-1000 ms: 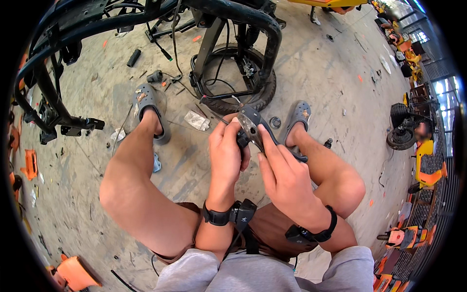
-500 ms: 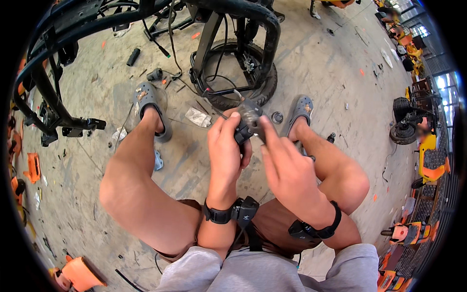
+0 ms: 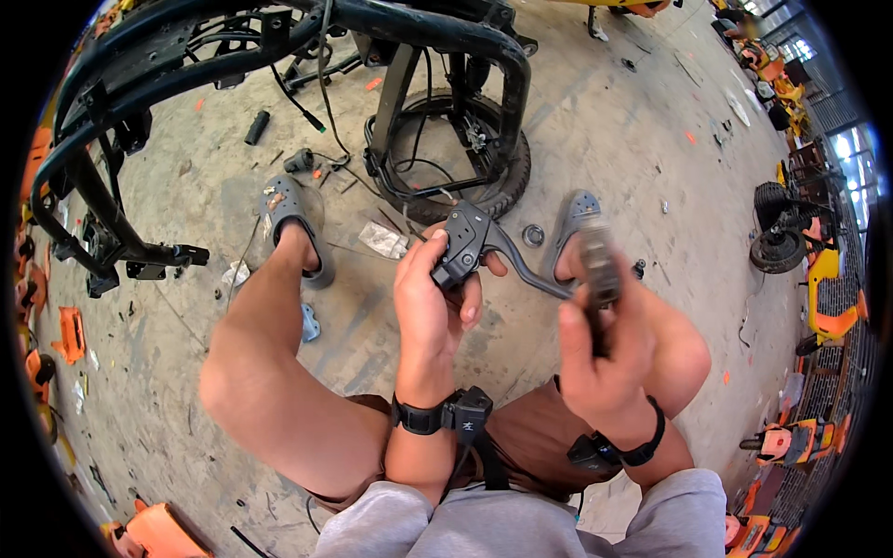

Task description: The person uses pliers to adjust a small black plastic component attached to a wire. They repeatedly squeeze and release the pliers on the component while sitting on the floor in a workshop.

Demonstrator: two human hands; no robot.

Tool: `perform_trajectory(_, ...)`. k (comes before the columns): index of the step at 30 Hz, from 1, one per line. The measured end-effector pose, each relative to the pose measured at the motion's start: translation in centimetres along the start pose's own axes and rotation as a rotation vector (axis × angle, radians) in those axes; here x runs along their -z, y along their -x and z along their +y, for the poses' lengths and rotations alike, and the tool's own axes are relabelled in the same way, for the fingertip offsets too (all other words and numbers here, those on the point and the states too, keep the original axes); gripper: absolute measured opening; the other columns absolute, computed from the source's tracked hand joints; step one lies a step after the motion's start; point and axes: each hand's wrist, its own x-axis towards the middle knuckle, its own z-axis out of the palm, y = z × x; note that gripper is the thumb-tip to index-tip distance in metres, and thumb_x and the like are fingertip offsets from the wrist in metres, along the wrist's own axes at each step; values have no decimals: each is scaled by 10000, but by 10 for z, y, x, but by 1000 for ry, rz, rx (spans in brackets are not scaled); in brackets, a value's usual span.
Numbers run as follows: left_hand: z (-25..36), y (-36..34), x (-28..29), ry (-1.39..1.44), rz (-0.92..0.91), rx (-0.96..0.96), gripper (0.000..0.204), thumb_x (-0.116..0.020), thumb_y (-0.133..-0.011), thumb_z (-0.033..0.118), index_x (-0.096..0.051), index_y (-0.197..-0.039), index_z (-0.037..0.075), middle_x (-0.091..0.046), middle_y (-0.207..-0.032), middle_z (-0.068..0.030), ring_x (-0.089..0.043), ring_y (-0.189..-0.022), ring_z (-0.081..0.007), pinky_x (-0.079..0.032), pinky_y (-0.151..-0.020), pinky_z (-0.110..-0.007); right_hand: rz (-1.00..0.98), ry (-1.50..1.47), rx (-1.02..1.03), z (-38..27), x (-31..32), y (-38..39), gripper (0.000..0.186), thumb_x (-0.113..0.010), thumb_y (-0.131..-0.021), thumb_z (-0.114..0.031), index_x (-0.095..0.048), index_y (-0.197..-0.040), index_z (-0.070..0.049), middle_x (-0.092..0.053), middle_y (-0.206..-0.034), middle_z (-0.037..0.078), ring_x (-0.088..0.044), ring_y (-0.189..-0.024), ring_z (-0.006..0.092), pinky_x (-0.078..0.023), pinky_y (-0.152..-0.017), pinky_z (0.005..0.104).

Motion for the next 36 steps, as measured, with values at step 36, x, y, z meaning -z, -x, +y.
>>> perform_trajectory(36,-29,5,-15,234,-63,275,323,-448,-942,257,-520,-838,-40,-562,-711,-113,-261,-374,-52,-201,-279,-189,79,-415,-78,12,8,-9,642,-636,-887,52,-307,-1439,48,-653,-1151,178,-652,-1005,160,-526,-794,237)
